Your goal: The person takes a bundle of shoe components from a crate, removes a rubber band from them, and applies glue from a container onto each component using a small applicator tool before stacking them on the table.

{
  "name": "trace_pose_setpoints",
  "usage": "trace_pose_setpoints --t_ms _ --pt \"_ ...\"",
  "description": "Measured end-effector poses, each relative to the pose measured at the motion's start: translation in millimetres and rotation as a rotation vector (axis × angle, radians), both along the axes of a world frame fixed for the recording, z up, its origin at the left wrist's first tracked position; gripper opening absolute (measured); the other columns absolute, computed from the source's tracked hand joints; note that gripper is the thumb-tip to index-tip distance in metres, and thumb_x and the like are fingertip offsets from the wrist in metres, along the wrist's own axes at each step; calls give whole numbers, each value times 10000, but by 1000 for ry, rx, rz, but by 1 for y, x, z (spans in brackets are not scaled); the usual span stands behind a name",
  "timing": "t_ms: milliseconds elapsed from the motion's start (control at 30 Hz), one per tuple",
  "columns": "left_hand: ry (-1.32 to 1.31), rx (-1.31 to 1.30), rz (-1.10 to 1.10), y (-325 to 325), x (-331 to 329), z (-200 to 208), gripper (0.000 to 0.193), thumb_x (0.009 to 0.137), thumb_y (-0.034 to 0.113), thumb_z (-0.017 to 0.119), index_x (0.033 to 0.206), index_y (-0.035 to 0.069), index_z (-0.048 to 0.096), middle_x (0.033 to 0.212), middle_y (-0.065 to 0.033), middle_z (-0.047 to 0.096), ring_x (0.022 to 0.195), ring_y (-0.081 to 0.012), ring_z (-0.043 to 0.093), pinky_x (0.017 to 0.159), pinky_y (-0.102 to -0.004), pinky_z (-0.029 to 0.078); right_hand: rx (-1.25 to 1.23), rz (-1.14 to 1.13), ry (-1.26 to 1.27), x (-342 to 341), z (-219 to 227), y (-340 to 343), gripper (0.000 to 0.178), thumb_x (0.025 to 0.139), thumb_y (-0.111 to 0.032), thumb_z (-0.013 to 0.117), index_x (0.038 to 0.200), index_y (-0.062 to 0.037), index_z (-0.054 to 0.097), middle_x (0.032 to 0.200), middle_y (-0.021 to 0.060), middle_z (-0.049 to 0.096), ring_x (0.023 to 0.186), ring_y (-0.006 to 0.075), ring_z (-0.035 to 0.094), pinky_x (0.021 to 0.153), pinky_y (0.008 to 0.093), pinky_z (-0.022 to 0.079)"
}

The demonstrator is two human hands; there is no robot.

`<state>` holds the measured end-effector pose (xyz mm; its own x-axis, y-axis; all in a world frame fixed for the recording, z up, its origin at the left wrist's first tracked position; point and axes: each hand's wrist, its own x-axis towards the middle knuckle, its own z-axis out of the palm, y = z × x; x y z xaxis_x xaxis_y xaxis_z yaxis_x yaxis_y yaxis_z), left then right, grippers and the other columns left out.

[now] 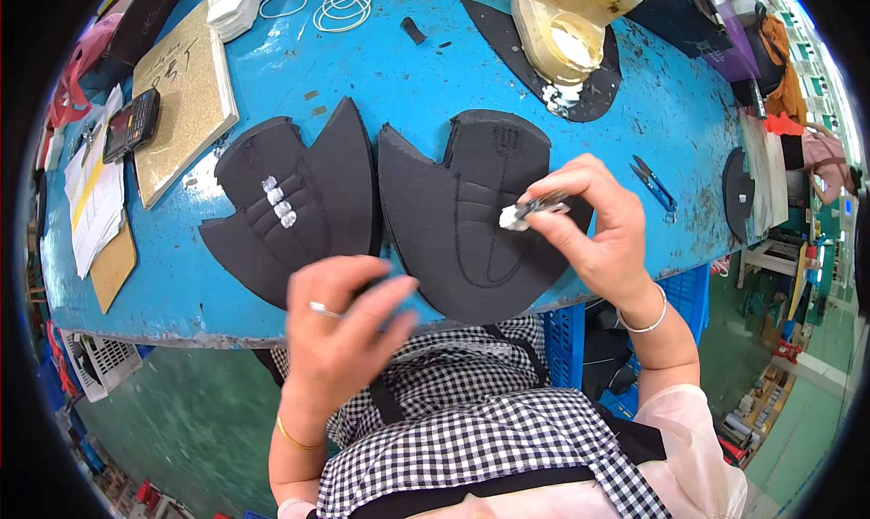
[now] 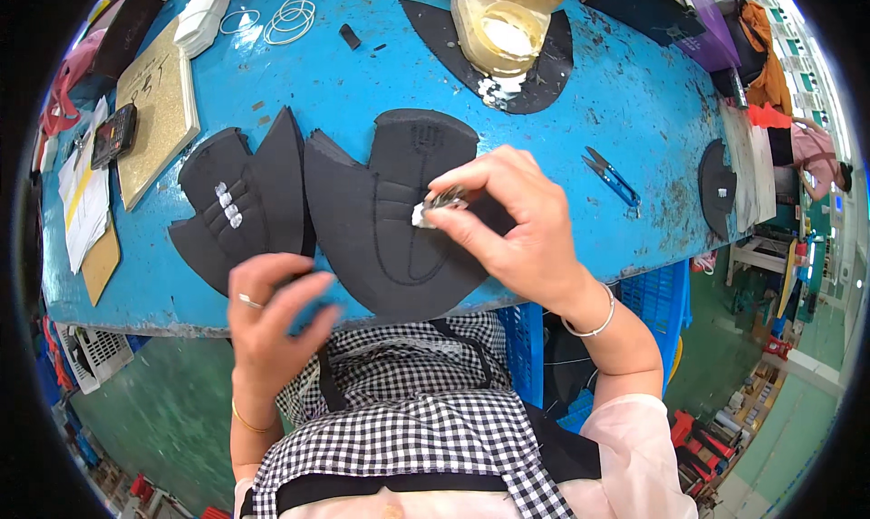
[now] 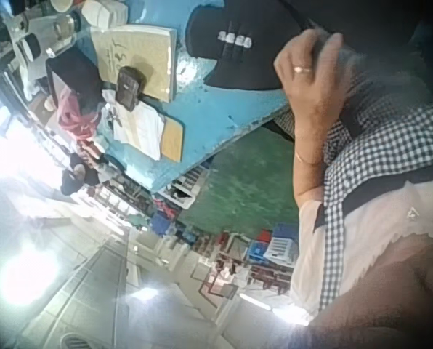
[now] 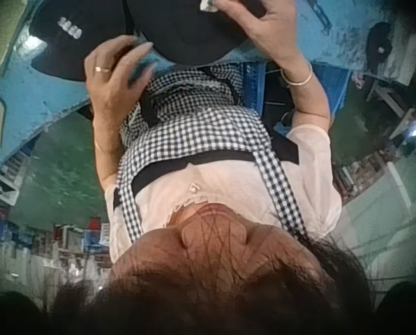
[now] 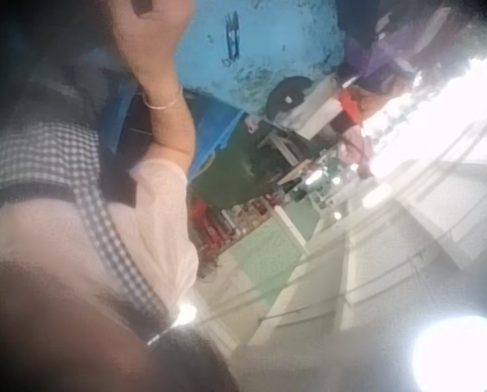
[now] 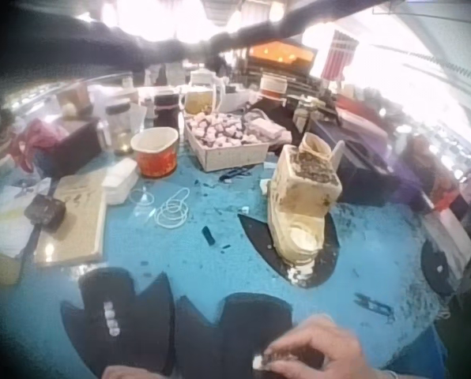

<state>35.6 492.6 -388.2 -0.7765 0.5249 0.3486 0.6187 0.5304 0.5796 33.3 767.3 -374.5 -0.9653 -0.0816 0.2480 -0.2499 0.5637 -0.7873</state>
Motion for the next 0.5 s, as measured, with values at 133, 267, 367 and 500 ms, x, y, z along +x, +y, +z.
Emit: trace_pose_setpoints --t_ms 133,267,367,500 --pt "24 -38 -215 30 15 -8 428 650 238 818 1047 129 702 1132 -12 647 979 -199 599 854 -387 443 118 75 49 -5 -7 -8 187 733 -143 803 875 -87 695 772 9 651 721 174 575 724 326 398" --pt "82 -59 -207 35 14 -10 384 672 229 806 1027 118 710 1099 -13 643 970 -196 594 835 -378 454 295 -23 231 -26 -8 -2 197 716 -135 804 872 -87 693 813 15 676 749 204 596 734 340 413" --pt "95 -65 -236 38 11 -8 380 668 227 805 1014 106 708 1088 -21 644 964 -203 595 812 -374 466 325 2 315 -27 -8 -1 195 712 -127 803 865 -89 688 831 17 682 761 200 604 739 342 418" --pt "41 -62 -261 38 8 0 368 660 208 805 996 96 706 1072 -29 643 964 -210 596 807 -380 475 325 160 275 -6 -1 -9 232 681 -141 826 859 -109 680 788 3 670 728 197 598 746 355 411"
